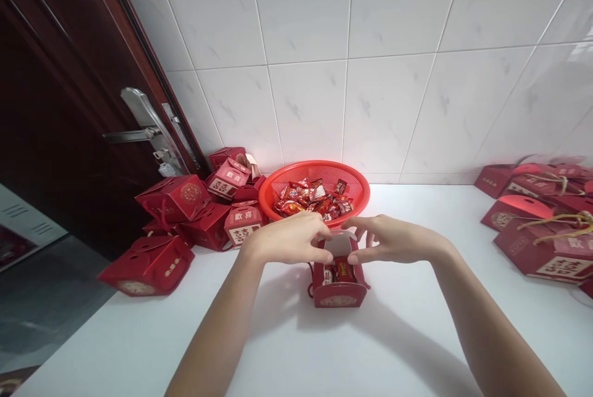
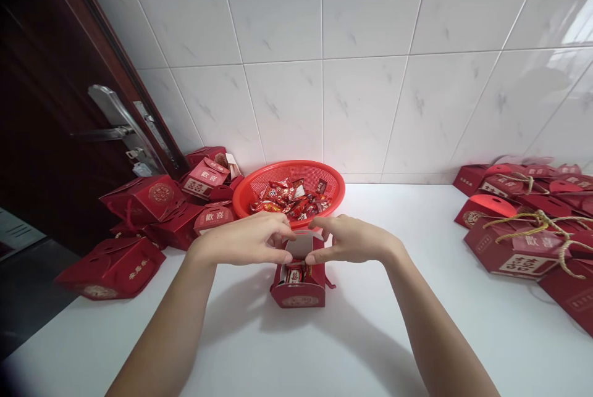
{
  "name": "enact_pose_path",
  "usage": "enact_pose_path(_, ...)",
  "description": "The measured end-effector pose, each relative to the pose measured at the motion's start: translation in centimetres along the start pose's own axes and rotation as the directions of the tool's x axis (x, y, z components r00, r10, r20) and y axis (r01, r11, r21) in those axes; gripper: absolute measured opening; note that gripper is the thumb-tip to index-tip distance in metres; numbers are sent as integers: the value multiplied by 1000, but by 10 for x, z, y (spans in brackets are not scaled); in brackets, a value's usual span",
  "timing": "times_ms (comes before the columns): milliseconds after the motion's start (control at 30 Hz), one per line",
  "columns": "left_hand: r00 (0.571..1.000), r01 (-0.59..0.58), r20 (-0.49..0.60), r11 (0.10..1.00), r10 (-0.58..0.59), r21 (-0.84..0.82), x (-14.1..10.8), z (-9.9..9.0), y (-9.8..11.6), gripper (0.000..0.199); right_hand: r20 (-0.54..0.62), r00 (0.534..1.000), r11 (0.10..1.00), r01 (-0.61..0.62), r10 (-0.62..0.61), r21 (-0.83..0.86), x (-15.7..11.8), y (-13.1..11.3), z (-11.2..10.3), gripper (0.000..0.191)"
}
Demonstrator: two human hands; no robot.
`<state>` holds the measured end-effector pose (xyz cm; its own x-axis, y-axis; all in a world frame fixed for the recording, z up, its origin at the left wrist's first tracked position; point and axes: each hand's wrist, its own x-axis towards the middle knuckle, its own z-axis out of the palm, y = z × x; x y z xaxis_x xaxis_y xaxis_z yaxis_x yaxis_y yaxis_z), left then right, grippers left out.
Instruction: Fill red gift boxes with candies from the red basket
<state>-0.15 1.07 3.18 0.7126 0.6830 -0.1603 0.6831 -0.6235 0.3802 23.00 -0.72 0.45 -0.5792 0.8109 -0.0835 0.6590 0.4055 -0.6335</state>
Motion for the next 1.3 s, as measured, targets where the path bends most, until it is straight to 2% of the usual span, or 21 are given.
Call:
enact_pose_path(167,998,41,48,999,-43,30,11,11,4,26,9,995,994,-102,102,-50,10,4,8,38)
enact_pose_path(300,998,27,58,999,-29,47,16,19,3,25,15,981,972,-192,196,-137,17,4,16,41)
enact_pose_path(433,997,-37,69,995,31,93,16,20,0,34,21,976,964,-213,219,-158,19,6,17,47)
enact_pose_path(567,993,-103,76,990,96,95,15,15,-2,30,34,972,958,-222,232,-182,19,5,18,48)
enact_pose_path(767,1000,11,3,997,-12,78,16,16,3,26,65,948,929,-291,313,-230,24,5,20,53)
enact_pose_path(933,996,88,-38,979,-82,184,24,27,11,16,88,941,924,-297,325,-239,23,6,18,56)
enact_pose_path(1067,990,108,-119,961,-79,254,24,39,12,12,103,939,920,-292,328,-262,20,8,15,62)
enact_pose_path(1200,981,87,-189,978,-50,191,15,50,4,17,86,952,939,-271,294,-211,16,9,11,59)
enact_pose_path(1300,964,63,-265,986,-20,155,9,59,-3,18,67,981,979,-176,183,-99,10,9,6,50)
